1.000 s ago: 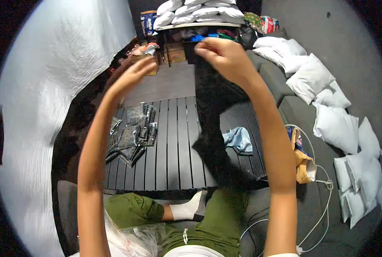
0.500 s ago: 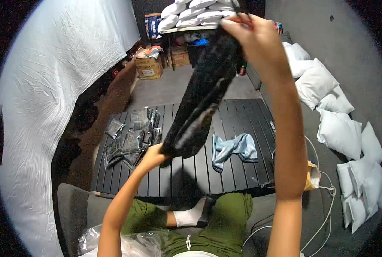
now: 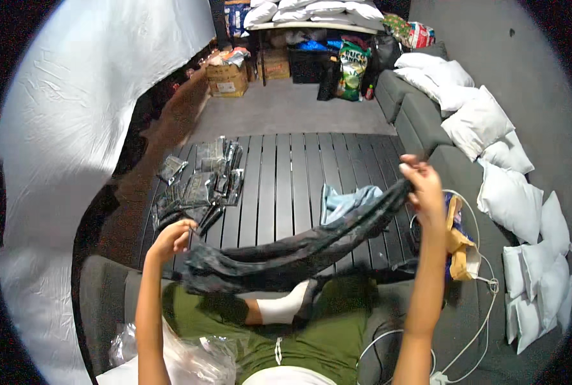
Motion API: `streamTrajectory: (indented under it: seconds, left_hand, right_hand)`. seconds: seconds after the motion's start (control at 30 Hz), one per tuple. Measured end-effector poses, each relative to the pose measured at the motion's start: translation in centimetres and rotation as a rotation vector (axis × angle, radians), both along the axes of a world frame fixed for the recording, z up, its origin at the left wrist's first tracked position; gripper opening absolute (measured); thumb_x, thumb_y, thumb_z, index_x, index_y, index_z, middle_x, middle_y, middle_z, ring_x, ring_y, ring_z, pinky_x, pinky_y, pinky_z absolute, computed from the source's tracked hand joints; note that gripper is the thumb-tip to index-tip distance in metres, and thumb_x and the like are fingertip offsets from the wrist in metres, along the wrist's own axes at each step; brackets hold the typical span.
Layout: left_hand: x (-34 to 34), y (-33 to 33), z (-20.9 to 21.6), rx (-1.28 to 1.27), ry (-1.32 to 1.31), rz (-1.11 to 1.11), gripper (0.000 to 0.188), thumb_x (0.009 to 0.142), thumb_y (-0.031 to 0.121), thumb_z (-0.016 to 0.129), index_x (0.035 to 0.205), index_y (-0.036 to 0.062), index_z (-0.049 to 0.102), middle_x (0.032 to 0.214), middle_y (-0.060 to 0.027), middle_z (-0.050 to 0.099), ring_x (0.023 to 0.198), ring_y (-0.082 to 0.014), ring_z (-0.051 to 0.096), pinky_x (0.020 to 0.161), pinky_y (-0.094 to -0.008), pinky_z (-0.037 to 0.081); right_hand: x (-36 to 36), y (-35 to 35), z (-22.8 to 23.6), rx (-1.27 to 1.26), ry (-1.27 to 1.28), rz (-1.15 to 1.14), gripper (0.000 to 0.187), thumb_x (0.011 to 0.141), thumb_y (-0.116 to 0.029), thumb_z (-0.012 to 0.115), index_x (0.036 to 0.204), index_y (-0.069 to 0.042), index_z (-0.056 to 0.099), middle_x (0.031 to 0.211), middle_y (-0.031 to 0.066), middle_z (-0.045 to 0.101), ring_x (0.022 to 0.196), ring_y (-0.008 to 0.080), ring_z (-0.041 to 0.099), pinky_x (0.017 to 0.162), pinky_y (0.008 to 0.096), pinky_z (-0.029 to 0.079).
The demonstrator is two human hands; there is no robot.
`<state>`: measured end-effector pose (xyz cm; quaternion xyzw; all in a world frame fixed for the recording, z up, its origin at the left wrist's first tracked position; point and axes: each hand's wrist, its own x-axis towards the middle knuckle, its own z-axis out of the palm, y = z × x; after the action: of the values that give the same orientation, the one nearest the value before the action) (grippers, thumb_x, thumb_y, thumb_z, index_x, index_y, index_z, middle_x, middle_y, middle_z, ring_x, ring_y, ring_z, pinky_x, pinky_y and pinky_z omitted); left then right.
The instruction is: Trimming loose threads from a camouflage textile pouch with scissors and folding it on a table.
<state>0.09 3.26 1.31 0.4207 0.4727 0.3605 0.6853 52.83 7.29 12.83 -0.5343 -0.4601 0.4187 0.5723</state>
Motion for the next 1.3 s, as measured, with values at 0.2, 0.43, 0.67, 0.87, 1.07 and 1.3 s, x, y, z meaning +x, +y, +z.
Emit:
streamTrajectory:
  seconds: [0.2,0.43,0.67,0.87,1.07,1.3]
  left_hand:
    - [3.5,0.5,-11.9,-0.059,0.609,0.175,0.030,0.084,0.028,0.048,0.099,0.0039,0.056,0.067,-0.0038,0.055,0.055,-0.0123,0.052,0.054,-0.0261,0.044]
    - [12.1,-6.4,-11.0,0.075,1.469,-0.449,0.063,0.077,0.061,0.041,0.068,0.0044,0.065,0.078,-0.0185,0.062,0.073,-0.0337,0.060,0.066,-0.0411,0.048]
    - [14.0,-5.8,-14.4,-0.006,1.504,-0.488,0.069,0.074,0.067,0.041,0.079,0.0031,0.066,0.079,-0.0192,0.063,0.076,-0.0321,0.062,0.065,-0.0404,0.048]
    - [14.2,-6.0,-19.1,-0.137,1.164,-0.439,0.050,0.071,0.049,0.059,0.098,0.0072,0.061,0.098,-0.0173,0.060,0.092,-0.0334,0.057,0.076,-0.0407,0.046]
    - [16.0,-8.0,-12.9,0.449,0.927,-0.168,0.024,0.074,0.023,0.064,0.077,-0.0001,0.059,0.066,-0.0160,0.054,0.065,-0.0284,0.055,0.057,-0.0342,0.042]
    - [13.6,-5.5,-1.7,-0.273,0.053,0.059,0.013,0.079,0.014,0.060,0.090,0.0070,0.059,0.071,0.0032,0.059,0.061,-0.0038,0.052,0.056,-0.0189,0.041]
  right_hand:
    - [2.4,4.5,-21.9,-0.553,-0.190,0.068,0.021,0.076,-0.019,0.062,0.093,-0.009,0.055,0.057,-0.0038,0.042,0.038,0.0064,0.034,0.034,0.0223,0.024]
    - [2.0,2.0,-25.2,-0.156,-0.622,-0.292,0.020,0.074,-0.019,0.064,0.078,0.000,0.060,0.070,0.0082,0.059,0.064,0.0198,0.055,0.063,0.0309,0.043]
    - [-4.0,6.0,-22.3,0.227,-0.930,0.299,0.029,0.070,-0.025,0.064,0.091,-0.006,0.059,0.086,0.0117,0.056,0.078,0.0266,0.057,0.070,0.0348,0.046]
    - [-6.3,7.9,-24.6,0.111,-1.201,0.561,0.026,0.073,-0.026,0.054,0.096,-0.014,0.057,0.086,0.0113,0.057,0.081,0.0309,0.057,0.067,0.0406,0.046]
    - [4.9,10.2,-26.8,0.025,-0.972,-0.179,0.024,0.073,-0.013,0.054,0.096,-0.007,0.057,0.089,0.0162,0.060,0.083,0.0331,0.056,0.072,0.0402,0.044]
    - [6.4,6.2,-24.2,0.225,-1.206,-0.491,0.031,0.071,-0.017,0.062,0.097,-0.003,0.054,0.090,0.0152,0.054,0.087,0.0341,0.052,0.074,0.0398,0.043]
